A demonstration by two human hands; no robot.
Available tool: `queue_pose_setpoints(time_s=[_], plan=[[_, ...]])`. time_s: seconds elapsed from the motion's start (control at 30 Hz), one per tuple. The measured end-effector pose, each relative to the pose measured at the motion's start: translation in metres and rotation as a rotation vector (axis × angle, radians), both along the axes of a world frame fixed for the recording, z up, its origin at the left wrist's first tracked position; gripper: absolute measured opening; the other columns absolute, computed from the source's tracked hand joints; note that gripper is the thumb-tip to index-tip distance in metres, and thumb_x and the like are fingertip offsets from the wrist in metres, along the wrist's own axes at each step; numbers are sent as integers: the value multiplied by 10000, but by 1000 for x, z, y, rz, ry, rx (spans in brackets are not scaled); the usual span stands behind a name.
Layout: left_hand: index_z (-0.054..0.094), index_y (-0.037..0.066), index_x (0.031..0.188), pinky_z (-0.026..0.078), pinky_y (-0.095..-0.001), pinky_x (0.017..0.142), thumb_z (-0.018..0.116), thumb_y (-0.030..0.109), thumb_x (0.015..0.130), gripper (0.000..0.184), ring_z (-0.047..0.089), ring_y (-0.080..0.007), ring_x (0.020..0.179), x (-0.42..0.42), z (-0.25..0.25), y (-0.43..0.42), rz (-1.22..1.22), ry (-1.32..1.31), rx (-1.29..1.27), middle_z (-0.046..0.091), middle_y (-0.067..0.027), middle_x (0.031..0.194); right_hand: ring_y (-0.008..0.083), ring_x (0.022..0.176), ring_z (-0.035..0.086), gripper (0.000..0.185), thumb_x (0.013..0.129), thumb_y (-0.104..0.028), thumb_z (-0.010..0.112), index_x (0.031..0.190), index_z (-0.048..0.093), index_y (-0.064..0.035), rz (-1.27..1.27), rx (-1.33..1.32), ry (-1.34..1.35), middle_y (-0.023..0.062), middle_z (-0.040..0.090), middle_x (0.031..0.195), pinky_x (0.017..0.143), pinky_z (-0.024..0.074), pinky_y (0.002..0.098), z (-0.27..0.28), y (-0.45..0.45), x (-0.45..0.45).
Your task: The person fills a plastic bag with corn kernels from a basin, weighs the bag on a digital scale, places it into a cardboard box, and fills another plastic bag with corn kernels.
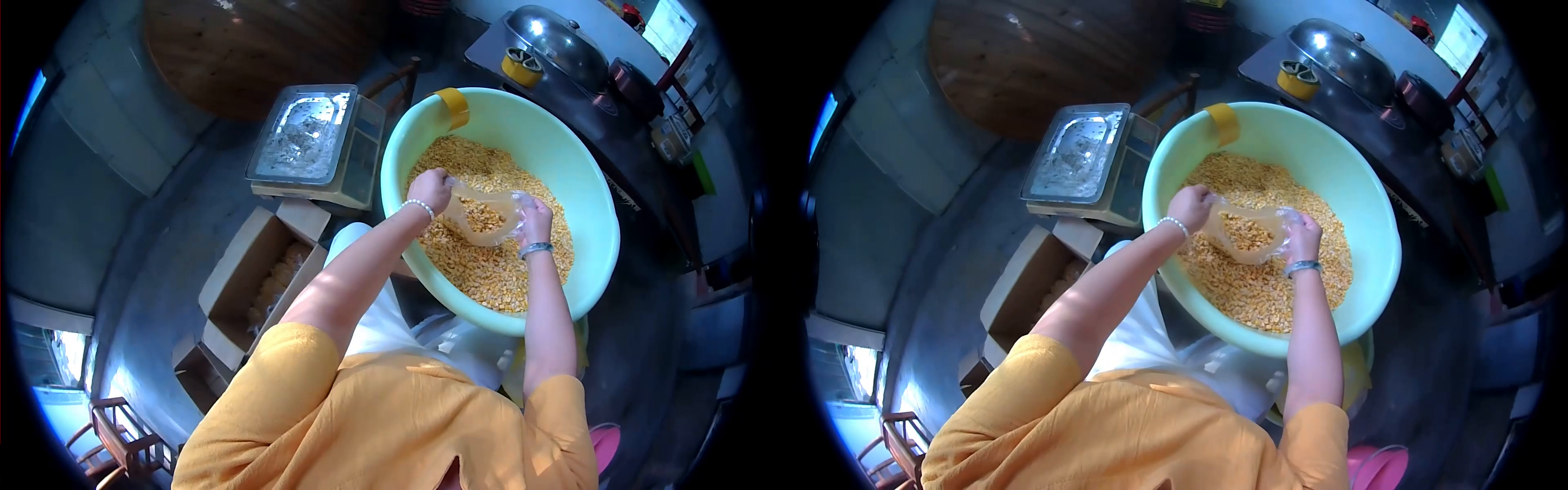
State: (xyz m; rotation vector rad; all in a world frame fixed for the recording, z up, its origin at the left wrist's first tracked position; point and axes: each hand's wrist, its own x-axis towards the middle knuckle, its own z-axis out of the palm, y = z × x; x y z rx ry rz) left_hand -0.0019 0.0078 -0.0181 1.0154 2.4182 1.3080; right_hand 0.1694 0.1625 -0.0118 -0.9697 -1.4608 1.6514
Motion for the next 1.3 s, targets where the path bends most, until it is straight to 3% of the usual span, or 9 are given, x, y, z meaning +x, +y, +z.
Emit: queue_pose_setpoints(time_s=[0.13,0.27,0.5,0.63,0.77,0.83,1.03,1.23,1.3], plan=[[648,20,863,463,-311,494,589,270,849,257,546,-146,522,-2,-1,-4,-70,-358,138,577,-53,626,34,481,381,81,824,-126,609,802,632,-52,60,14,30,-48,480,591,409,268,202,8,-6,1],[630,40,811,414,-291,411,593,273,855,240,466,-118,453,2,9,-9,-145,-513,115,498,-8,581,42,411,355,120,801,-175,641,779,623,-59,55,-79,-86,-42,448,545,341,246,221,2,-3,4],[618,36,835,351,-270,374,585,233,868,202,397,-93,424,16,42,-12,-172,-783,246,457,10,572,48,436,396,75,794,-107,639,772,618,-38,-30,-146,86,-43,446,549,352,276,219,51,-19,-7],[602,29,785,357,-268,353,587,217,850,200,422,-102,401,2,86,-29,-210,-927,464,464,5,552,51,472,459,72,814,-82,608,779,617,-19,191,72,22,-14,532,600,401,333,200,105,-7,-22],[561,60,745,273,-229,371,598,184,842,162,353,-66,410,-24,137,-66,-218,-1014,656,417,29,539,32,447,409,85,840,-79,577,796,617,-18,351,139,21,-31,504,574,395,292,195,179,-40,-68],[608,29,867,288,-211,434,587,150,870,123,336,-54,456,-41,161,-99,-149,-979,654,423,32,571,20,414,356,100,863,-90,553,810,611,-28,371,146,36,-67,437,521,382,260,191,200,-66,-106],[596,14,901,293,-184,381,542,136,890,134,398,-44,435,-112,145,-164,65,-920,788,473,29,575,29,478,383,64,825,-83,605,818,635,-27,635,230,-82,-34,518,619,418,293,199,178,-89,-230],[588,28,882,276,-191,383,508,139,908,140,339,-42,423,-179,102,-202,385,-921,804,401,54,553,85,559,450,88,846,-73,587,838,638,-3,708,198,-337,4,529,657,469,370,251,158,-153,-353],[587,38,876,278,-193,381,502,142,909,139,338,-42,423,-198,83,-206,463,-922,802,400,56,553,144,655,529,140,852,-74,581,922,646,29,719,233,-392,75,590,748,581,453,285,141,-160,-389]])
